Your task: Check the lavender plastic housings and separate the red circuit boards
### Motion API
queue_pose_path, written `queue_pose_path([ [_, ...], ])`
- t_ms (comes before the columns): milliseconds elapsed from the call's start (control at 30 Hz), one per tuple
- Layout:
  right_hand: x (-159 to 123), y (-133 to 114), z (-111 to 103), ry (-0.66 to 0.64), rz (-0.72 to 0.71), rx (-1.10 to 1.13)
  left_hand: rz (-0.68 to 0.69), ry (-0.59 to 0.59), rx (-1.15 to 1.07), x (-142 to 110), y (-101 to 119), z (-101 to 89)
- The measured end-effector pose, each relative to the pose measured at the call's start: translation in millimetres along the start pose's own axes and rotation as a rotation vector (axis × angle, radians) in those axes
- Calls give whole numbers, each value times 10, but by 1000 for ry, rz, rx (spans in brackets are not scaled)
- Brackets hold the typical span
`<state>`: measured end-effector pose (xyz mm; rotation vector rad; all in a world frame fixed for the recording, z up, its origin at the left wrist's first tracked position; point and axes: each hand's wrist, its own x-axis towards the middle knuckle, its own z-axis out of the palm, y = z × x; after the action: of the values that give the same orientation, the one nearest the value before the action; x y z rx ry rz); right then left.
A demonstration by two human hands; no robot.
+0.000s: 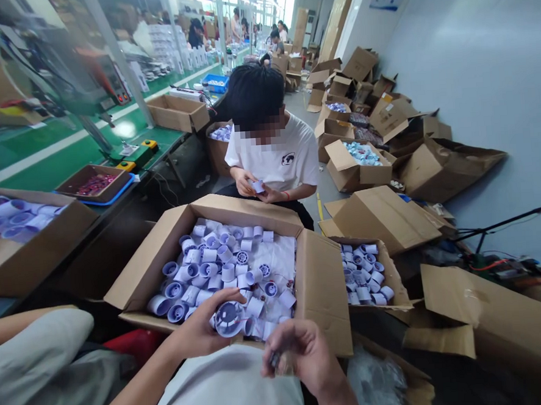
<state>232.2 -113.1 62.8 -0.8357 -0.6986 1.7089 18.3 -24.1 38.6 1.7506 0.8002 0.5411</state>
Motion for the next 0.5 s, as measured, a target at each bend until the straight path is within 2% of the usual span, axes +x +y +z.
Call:
queue_pose_path([
  [133,-57,-16,176,-4,39,-69,124,44,-5,30,47,9],
  [233,-47,-4,220,-29,31,-133,167,-26,-51,36,102,-9],
  [500,0,6,201,-115,109,-211,101,-134,-400,40,179,-14],
])
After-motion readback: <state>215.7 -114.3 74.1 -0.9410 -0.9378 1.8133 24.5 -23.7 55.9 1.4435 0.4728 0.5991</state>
